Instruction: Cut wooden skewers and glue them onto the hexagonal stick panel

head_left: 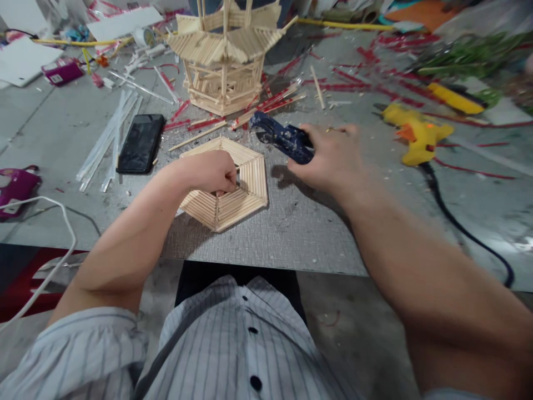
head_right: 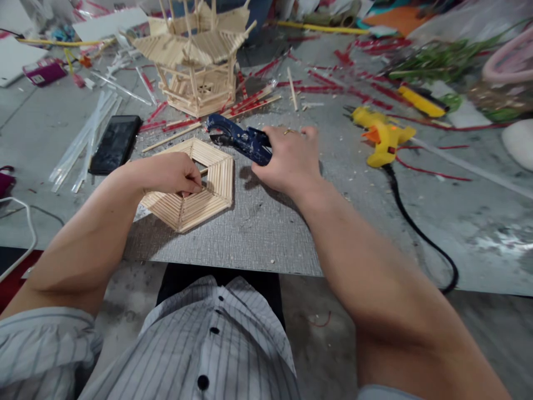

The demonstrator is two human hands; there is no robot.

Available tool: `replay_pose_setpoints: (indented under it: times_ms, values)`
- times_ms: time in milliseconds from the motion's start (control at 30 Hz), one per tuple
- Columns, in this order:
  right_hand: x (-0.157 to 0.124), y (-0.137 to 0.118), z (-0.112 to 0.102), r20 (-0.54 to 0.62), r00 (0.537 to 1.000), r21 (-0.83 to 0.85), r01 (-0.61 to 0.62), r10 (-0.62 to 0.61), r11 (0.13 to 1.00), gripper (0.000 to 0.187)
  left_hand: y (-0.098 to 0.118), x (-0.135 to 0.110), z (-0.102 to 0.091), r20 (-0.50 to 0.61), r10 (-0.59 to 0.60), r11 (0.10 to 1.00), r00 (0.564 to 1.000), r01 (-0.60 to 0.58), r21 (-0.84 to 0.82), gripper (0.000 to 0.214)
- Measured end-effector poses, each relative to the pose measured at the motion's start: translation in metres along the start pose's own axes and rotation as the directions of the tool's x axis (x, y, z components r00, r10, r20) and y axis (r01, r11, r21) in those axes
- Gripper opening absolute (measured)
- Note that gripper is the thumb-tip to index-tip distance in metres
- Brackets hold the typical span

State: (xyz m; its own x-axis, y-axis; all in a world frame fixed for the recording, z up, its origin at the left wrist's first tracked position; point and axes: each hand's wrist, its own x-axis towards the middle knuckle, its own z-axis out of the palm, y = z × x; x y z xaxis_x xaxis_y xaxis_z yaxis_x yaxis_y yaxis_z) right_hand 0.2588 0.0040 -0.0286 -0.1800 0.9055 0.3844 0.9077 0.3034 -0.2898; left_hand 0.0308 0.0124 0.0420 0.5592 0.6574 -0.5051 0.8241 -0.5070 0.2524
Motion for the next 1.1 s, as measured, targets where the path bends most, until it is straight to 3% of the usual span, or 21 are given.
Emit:
replay_pose_setpoints:
  times_ms: [300, 500, 733, 867, 1100]
  values:
    - [-0.0006, -0.0028, -0.0038, 0.05, 0.999, -0.038, -0.009, 0.011, 0.999, 0.057, 0.0002, 0.0013, 0.002, -0.042, -0.001, 0.999, 0.999, 0.002, 0.037, 0.019]
    - [-0.001, 0.0005, -0.0016, 0.001, 1.0, -0.043, 0.019, -0.019, 0.999, 0.058, 0.0004, -0.0014, 0.0009, -0.036, 0.001, 1.0, 0.999, -0.002, -0.002, 0.017]
    - [0.0002, -0.0018, -0.0037, 0.063, 0.998, 0.002, -0.026, 0.026, 1.0, 0.058, -0.0015, 0.001, 0.001, -0.035, 0.004, 0.999, 0.999, -0.002, 0.045, 0.024]
    - [-0.0005, -0.0027, -0.0036, 0.03, 1.0, -0.021, -0.008, 0.009, 1.0, 0.057, -0.0018, 0.0022, 0.0015, -0.044, 0.018, 0.998, 0.999, -0.016, 0.061, 0.024]
    - [-0.001, -0.0029, -0.0049, 0.038, 0.999, -0.013, -0.006, 0.006, 1.0, 0.056, 0.0, 0.0003, -0.0002, -0.023, 0.007, 1.0, 1.0, -0.008, -0.012, 0.02]
